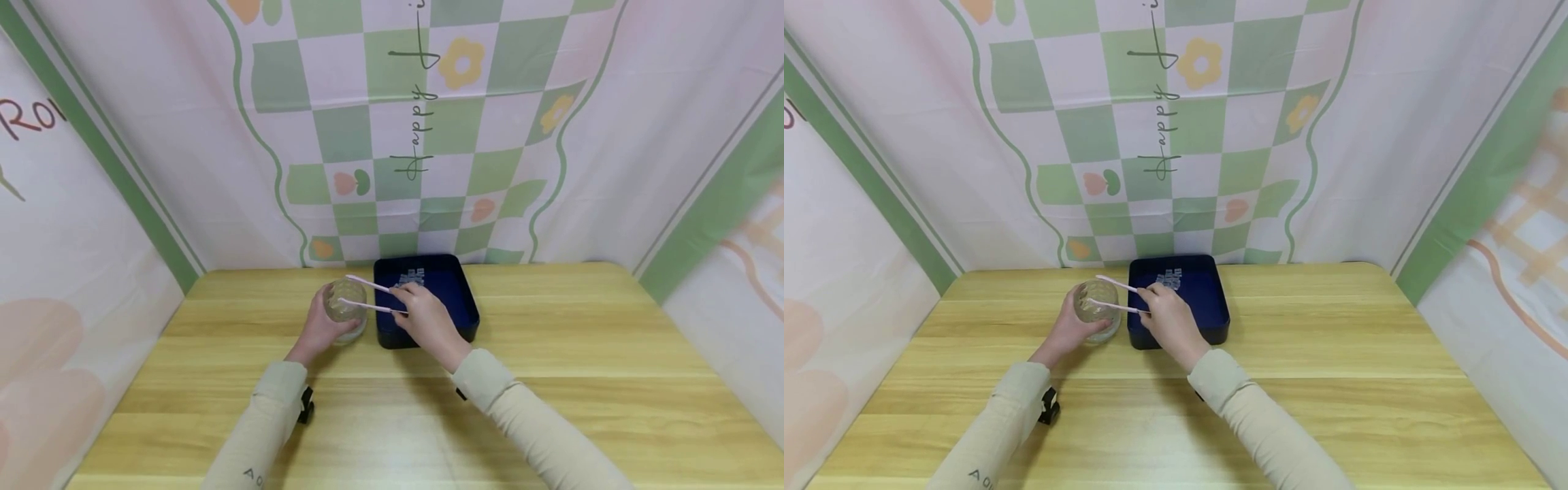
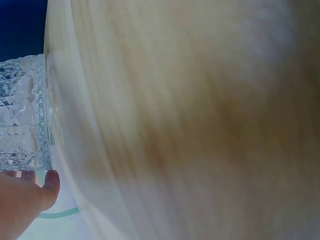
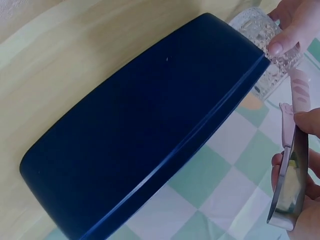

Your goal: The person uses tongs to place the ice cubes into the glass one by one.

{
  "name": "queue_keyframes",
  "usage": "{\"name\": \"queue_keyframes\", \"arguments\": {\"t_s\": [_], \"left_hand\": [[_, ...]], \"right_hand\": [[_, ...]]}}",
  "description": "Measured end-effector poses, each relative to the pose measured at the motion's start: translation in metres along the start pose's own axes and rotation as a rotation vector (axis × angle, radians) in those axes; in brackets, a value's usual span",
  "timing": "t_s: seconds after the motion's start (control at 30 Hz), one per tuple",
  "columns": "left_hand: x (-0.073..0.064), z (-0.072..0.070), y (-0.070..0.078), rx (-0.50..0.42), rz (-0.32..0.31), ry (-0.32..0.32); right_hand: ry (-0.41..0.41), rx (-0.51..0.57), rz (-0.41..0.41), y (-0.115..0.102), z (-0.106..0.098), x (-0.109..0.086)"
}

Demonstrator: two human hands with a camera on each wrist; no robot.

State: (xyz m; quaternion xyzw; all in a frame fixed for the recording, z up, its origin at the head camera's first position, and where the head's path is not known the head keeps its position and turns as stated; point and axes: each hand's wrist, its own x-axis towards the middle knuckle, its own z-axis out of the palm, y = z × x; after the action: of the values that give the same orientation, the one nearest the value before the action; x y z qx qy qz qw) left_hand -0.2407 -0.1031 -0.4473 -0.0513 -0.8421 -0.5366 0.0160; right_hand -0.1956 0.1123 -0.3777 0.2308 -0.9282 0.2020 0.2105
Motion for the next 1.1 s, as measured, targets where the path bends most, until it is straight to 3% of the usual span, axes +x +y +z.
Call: {"name": "queue_keyframes", "arguments": {"t_s": [0.27, 0.5, 0.83, 1.1], "left_hand": [[0.0, 0.0, 0.0, 0.015, -0.011, 0.007], [-0.001, 0.0, 0.0, 0.032, -0.02, 0.007], [0.0, 0.0, -0.001, 0.022, -0.04, -0.01], [0.0, 0.0, -0.001, 0.037, -0.056, -0.024]], "right_hand": [[0.016, -0.013, 0.05, 0.012, -0.008, 0.0], [-0.004, -0.056, 0.141, 0.033, -0.013, 0.0], [-0.139, -0.1, 0.23, 0.053, -0.018, -0.003], [-0.231, -0.145, 0.24, 0.057, -0.016, -0.008]]}}
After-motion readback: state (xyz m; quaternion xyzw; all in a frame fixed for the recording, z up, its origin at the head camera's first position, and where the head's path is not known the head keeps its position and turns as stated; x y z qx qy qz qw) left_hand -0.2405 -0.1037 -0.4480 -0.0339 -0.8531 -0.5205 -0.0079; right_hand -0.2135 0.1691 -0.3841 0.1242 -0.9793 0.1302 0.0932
